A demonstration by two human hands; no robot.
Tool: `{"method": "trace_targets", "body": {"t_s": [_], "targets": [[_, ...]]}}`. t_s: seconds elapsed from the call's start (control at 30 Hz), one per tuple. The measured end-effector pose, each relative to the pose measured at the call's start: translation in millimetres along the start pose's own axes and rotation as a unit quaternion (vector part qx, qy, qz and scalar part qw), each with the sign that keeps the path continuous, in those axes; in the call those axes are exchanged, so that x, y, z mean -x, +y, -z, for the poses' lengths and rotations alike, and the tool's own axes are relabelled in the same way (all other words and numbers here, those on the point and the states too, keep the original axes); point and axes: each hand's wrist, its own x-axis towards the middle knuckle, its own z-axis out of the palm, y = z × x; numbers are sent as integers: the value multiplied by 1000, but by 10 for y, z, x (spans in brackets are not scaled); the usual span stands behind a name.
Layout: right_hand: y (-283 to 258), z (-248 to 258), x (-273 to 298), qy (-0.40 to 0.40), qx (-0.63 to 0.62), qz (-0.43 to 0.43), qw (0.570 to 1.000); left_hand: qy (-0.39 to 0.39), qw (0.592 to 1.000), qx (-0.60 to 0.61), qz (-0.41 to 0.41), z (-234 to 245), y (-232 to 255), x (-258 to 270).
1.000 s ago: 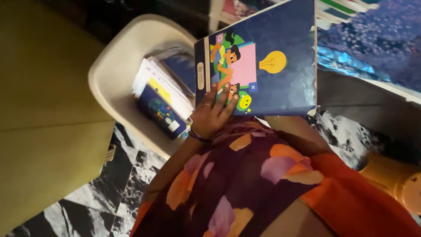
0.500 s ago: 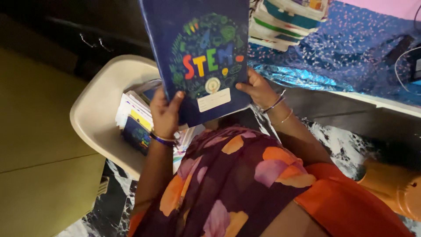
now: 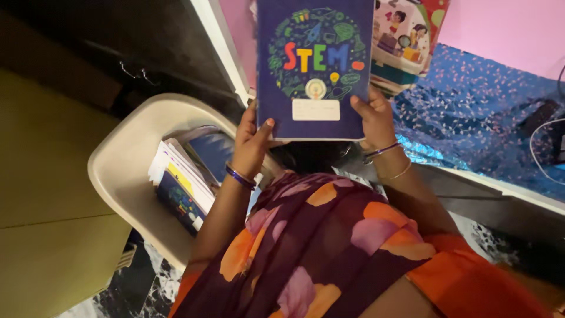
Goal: The person sorts through school books and notebooks, picking them up from a bin or off a surface and stacking them together.
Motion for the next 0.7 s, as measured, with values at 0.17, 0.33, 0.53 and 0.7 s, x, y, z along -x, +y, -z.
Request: {"method": "trace_targets", "body": {"t_s": [0.17, 0.33, 0.53, 0.7], "targets": [[174, 429, -441, 17, 58, 47, 997, 4, 998, 48, 44, -162, -226, -429], [544, 586, -937, 66, 27, 31, 997, 67, 995, 78, -6, -98, -463, -879], [519, 471, -1292, 67, 87, 38, 993, 114, 990, 81, -31, 27, -630, -1264], [280, 334, -1339, 32, 103, 21, 994, 163, 984, 66, -31, 75, -675, -1490]]}}
